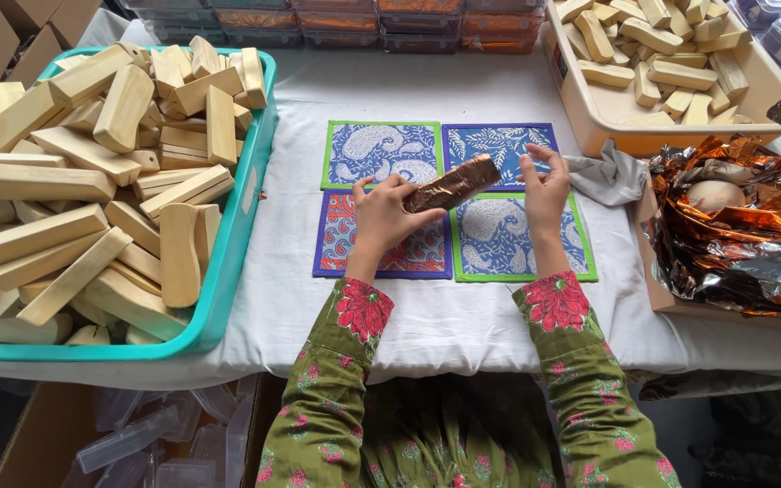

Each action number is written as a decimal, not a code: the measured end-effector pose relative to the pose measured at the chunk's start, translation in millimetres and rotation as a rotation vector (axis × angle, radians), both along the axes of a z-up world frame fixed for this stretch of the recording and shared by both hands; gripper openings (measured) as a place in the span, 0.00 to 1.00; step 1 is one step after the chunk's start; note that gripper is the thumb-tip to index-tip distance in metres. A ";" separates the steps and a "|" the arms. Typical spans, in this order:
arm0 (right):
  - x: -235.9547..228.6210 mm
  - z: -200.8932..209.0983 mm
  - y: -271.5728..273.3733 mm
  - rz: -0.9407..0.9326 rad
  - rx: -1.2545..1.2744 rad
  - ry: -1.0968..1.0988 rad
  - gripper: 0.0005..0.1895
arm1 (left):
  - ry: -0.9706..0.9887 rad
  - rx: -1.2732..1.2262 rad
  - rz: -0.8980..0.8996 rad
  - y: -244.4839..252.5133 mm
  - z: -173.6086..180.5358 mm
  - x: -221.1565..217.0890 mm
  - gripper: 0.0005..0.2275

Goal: The person wipes a wooden block with a white cloth, then wraps it in a sheet of copper-colored foil. They repeat this process with a second wooden block, wiping it before wrapping it in foil.

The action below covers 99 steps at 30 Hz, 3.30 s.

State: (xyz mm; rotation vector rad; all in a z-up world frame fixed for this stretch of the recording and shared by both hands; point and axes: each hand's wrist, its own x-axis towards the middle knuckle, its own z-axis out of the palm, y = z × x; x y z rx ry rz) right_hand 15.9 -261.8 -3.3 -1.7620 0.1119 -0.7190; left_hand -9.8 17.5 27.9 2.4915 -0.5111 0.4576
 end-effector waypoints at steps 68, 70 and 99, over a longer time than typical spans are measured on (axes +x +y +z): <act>-9.6 10.3 41.0 0.073 -0.420 0.134 0.19 | -0.317 -0.224 0.232 39.7 -35.6 153.5 0.21; -11.9 8.9 39.4 0.069 -0.442 0.126 0.20 | -0.297 -0.211 0.171 2.4 -32.1 124.3 0.18; 12.9 -66.5 -89.1 -0.419 -0.772 0.300 0.26 | -0.253 -0.197 -0.003 -67.7 -41.6 -7.8 0.17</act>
